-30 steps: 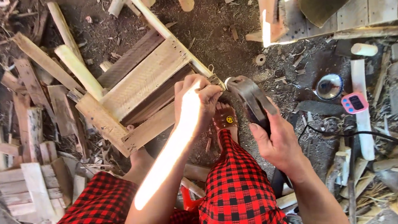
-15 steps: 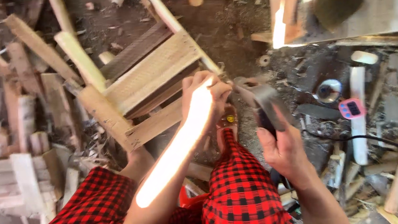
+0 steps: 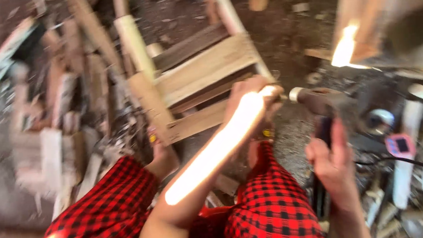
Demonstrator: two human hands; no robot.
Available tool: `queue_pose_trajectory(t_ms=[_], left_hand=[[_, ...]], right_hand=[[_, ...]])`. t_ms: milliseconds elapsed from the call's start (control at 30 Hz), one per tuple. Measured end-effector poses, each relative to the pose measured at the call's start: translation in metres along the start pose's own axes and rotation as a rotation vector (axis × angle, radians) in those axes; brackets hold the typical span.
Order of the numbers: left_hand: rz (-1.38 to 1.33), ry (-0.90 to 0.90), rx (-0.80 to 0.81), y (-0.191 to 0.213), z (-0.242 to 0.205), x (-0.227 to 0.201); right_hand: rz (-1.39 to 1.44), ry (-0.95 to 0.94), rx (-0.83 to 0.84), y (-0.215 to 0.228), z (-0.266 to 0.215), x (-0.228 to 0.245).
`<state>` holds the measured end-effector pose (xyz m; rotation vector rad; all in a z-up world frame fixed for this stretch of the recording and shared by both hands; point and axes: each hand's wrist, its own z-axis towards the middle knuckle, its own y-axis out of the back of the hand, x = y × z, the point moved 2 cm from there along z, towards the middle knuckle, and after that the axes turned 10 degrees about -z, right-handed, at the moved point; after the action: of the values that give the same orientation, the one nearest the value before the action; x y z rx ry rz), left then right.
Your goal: The person sits on the workshop floor assembling a small wooden stool. They position wooden slats on the stool frame, hold nails in place, and drive the nails in with a hammer, working around the frame and repositioning pieces as they go.
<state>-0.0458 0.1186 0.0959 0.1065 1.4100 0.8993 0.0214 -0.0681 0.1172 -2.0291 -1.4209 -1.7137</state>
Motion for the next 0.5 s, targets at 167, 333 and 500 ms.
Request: queue_pose_trajectory(t_ms=[167, 333, 500], left_hand=[[0.37, 0.255, 0.178, -0.006, -0.006, -0.003], [0.572, 0.267, 0.301, -0.023, -0.013, 0.014], [0.596, 0.246, 0.285, -0.028, -0.014, 0.021]], right_hand=[[-0.101, 0.284, -0.068, 0.008, 0.007, -0.011], [-0.113, 0.267, -0.009, 0.008, 0.011, -0.001], [-0.102, 0.293, 0.006, 0.007, 0.011, 0.001]])
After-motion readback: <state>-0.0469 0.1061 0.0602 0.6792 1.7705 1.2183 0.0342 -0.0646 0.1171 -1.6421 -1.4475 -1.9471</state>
